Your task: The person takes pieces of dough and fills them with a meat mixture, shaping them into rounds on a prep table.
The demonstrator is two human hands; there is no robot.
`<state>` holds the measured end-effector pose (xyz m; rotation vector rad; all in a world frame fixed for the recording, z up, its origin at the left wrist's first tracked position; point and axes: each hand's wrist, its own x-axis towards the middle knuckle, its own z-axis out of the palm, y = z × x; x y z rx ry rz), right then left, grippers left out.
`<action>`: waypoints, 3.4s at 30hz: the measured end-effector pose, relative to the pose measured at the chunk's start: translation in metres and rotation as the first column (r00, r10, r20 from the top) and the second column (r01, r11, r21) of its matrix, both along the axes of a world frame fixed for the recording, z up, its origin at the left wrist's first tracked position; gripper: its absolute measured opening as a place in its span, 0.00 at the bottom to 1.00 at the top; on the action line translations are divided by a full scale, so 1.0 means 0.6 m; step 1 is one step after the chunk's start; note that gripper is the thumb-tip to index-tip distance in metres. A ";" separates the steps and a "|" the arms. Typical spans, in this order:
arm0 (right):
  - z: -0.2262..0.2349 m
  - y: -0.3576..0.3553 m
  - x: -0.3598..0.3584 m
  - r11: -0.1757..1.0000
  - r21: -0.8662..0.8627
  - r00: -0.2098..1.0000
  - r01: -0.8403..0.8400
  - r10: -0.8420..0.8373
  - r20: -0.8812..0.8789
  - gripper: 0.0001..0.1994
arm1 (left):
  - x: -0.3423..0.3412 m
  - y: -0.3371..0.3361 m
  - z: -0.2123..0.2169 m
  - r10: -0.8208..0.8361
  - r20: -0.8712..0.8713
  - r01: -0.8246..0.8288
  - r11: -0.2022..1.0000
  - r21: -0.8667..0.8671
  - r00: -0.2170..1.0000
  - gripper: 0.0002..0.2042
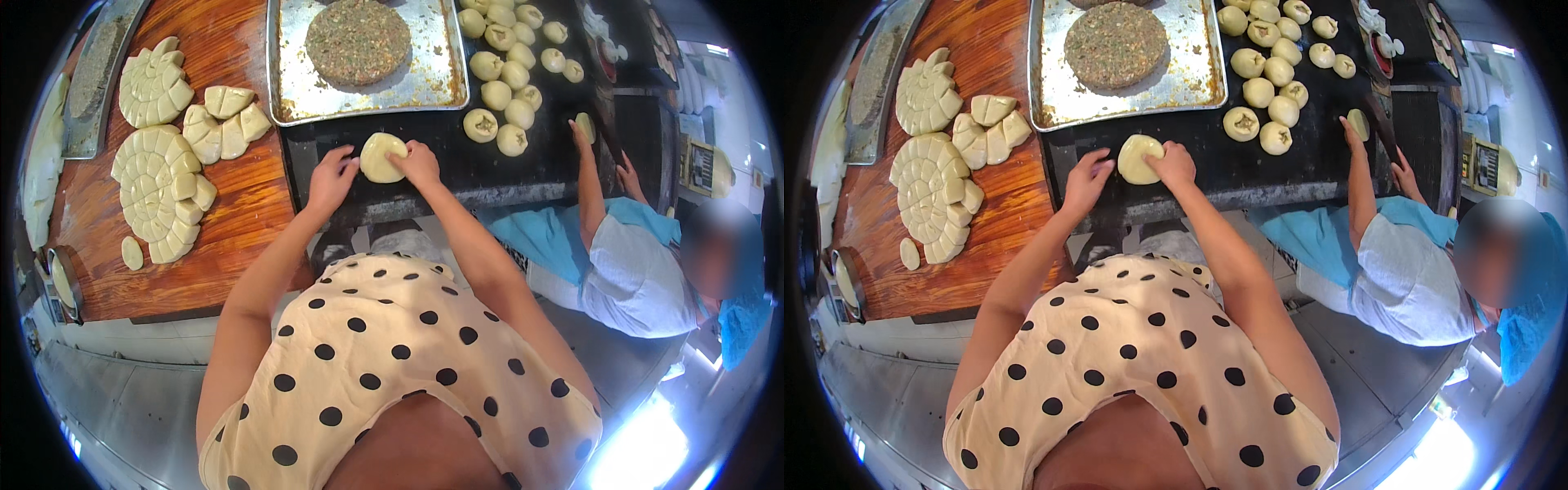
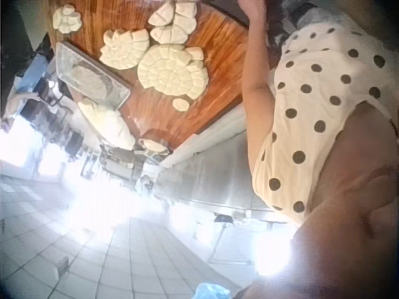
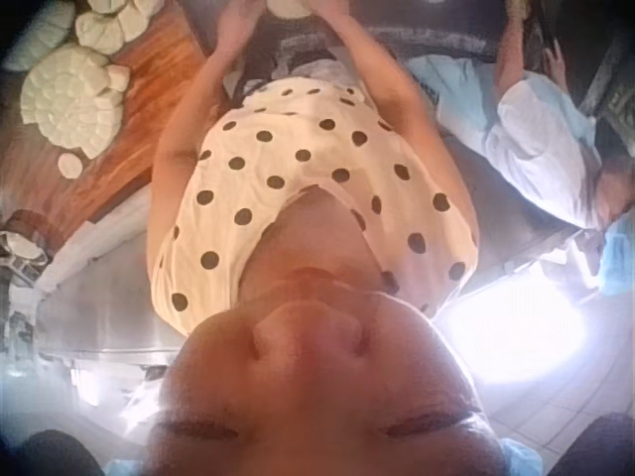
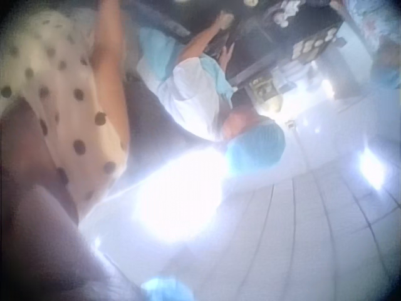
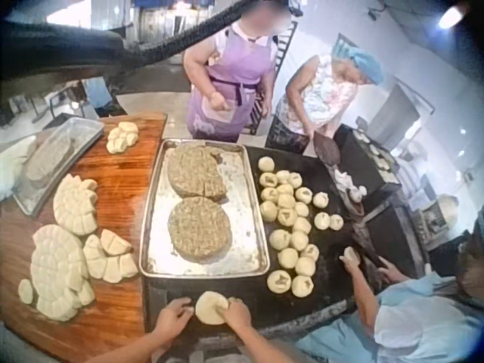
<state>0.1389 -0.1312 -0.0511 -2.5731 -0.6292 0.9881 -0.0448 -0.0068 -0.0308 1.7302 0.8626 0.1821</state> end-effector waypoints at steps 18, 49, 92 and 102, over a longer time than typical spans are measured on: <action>0.035 0.243 0.270 0.632 0.773 0.998 0.059 -0.007 -0.070 0.19 | 0.093 0.043 0.104 0.595 -0.007 -0.134 0.168 -0.977 0.804 0.25; 0.037 0.202 0.352 0.876 0.463 0.972 0.132 -0.022 -0.236 0.19 | 0.087 0.076 0.084 0.374 -0.070 -0.190 0.296 -0.936 0.925 0.28; 0.266 0.118 0.128 0.510 0.720 0.882 -0.471 0.250 0.400 0.35 | 0.239 0.056 0.239 0.642 0.166 0.037 0.210 -0.977 0.749 0.20; 0.293 0.100 0.081 0.118 0.357 0.357 0.927 0.014 -0.934 0.32 | 0.258 0.029 0.263 0.573 0.121 -0.028 0.245 -0.969 0.811 0.22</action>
